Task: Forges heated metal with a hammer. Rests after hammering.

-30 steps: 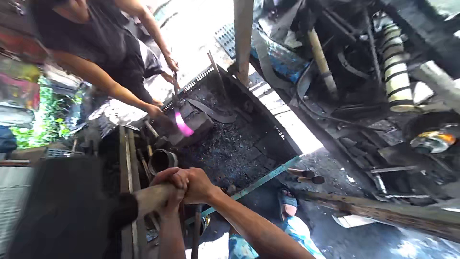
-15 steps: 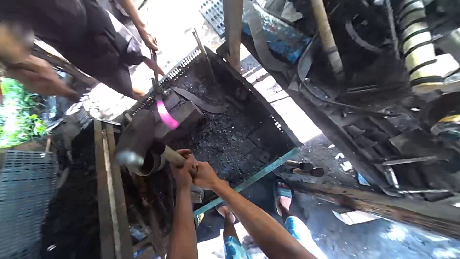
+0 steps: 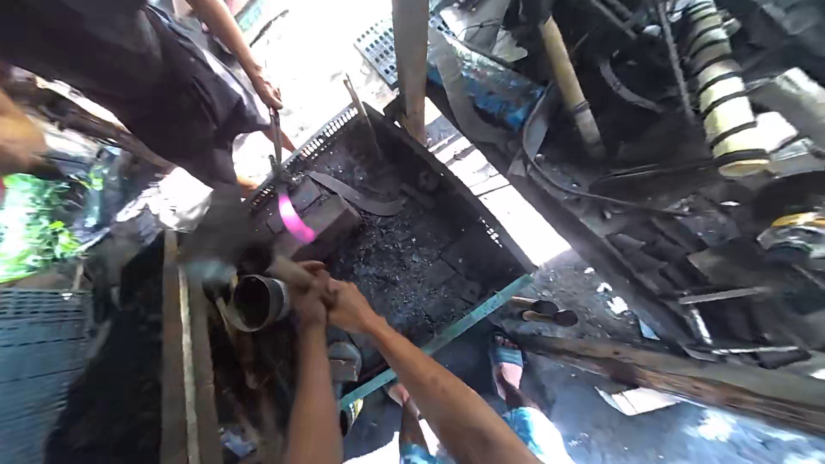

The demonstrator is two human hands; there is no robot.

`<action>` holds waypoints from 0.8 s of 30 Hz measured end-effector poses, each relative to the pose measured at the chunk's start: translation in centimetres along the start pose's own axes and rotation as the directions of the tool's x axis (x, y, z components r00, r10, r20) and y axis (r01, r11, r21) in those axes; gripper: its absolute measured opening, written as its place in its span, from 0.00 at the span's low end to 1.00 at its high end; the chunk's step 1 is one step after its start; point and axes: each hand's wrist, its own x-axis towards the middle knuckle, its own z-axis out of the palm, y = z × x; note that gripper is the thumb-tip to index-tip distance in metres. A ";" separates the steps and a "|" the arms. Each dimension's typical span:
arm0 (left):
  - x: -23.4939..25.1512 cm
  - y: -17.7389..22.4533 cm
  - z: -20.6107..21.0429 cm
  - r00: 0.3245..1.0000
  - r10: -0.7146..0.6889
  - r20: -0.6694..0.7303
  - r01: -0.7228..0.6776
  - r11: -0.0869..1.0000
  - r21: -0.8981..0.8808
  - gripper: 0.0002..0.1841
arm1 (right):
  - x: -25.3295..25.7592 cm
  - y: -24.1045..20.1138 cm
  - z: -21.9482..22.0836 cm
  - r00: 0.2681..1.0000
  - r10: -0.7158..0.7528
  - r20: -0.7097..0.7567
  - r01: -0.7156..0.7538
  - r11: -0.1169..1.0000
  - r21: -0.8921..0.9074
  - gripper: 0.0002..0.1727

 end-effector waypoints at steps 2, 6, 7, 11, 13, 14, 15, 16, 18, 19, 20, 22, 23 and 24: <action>-3.1 -6.4 0.4 0.956 -0.281 -0.091 0.274 0.958 -0.079 0.13 | -2.5 5.3 1.9 0.942 0.328 0.067 -0.327 0.945 -0.017 0.21; -7.3 5.9 0.6 0.999 -0.049 0.001 0.048 0.976 -0.213 0.19 | -8.2 -2.7 -0.6 0.995 0.020 0.101 -0.008 0.993 -0.120 0.26; -7.9 10.5 0.7 0.998 0.041 0.047 -0.032 0.981 -0.191 0.21 | -9.3 -5.8 -1.1 0.990 -0.124 0.060 0.129 0.988 -0.088 0.25; -5.7 25.3 0.0 0.874 0.390 0.289 -0.396 0.917 -0.038 0.26 | -9.1 -18.4 -3.4 0.766 -0.631 -0.125 0.636 0.772 -0.001 0.24; -2.0 29.1 -0.2 0.799 0.503 0.329 -0.534 0.845 0.005 0.24 | -5.6 -23.1 -4.9 0.618 -0.761 -0.199 0.770 0.637 -0.041 0.20; 0.1 28.9 -0.3 0.785 0.527 0.326 -0.558 0.830 0.005 0.21 | -3.4 -23.9 -5.6 0.587 -0.783 -0.208 0.792 0.608 -0.052 0.18; 2.1 26.8 -0.3 0.793 0.533 0.294 -0.561 0.828 0.013 0.19 | -0.9 -22.9 -5.9 0.596 -0.777 -0.204 0.781 0.620 -0.079 0.19; 3.6 22.6 -0.1 0.830 0.505 0.237 -0.528 0.848 0.043 0.20 | 1.3 -19.8 -5.6 0.671 -0.721 -0.173 0.715 0.691 -0.107 0.21; 2.6 8.7 -0.6 0.956 0.271 0.111 -0.281 0.956 0.081 0.23 | 2.1 -7.9 -2.9 0.928 -0.368 -0.051 0.363 0.927 -0.093 0.24; 0.9 1.9 -0.2 0.998 0.057 0.024 -0.059 0.995 0.078 0.20 | 1.2 -1.7 -1.3 0.993 -0.114 0.017 0.115 0.992 -0.046 0.25; -0.7 -3.3 0.7 0.986 -0.150 -0.069 0.153 0.987 0.043 0.14 | -0.1 2.9 0.0 0.993 0.103 0.060 -0.104 0.995 0.006 0.24; -2.8 -6.7 1.8 0.936 -0.338 -0.097 0.334 0.941 -0.061 0.11 | -2.3 6.2 0.5 0.949 0.306 0.070 -0.303 0.951 -0.053 0.23; -3.4 -4.8 2.0 0.959 -0.275 -0.064 0.267 0.956 -0.119 0.13 | -3.2 4.9 -0.4 0.965 0.252 0.068 -0.244 0.964 -0.109 0.26; -4.3 -1.2 2.0 0.985 -0.171 -0.039 0.163 0.975 -0.152 0.16 | -4.4 2.6 -0.9 0.988 0.139 0.059 -0.131 0.984 -0.124 0.26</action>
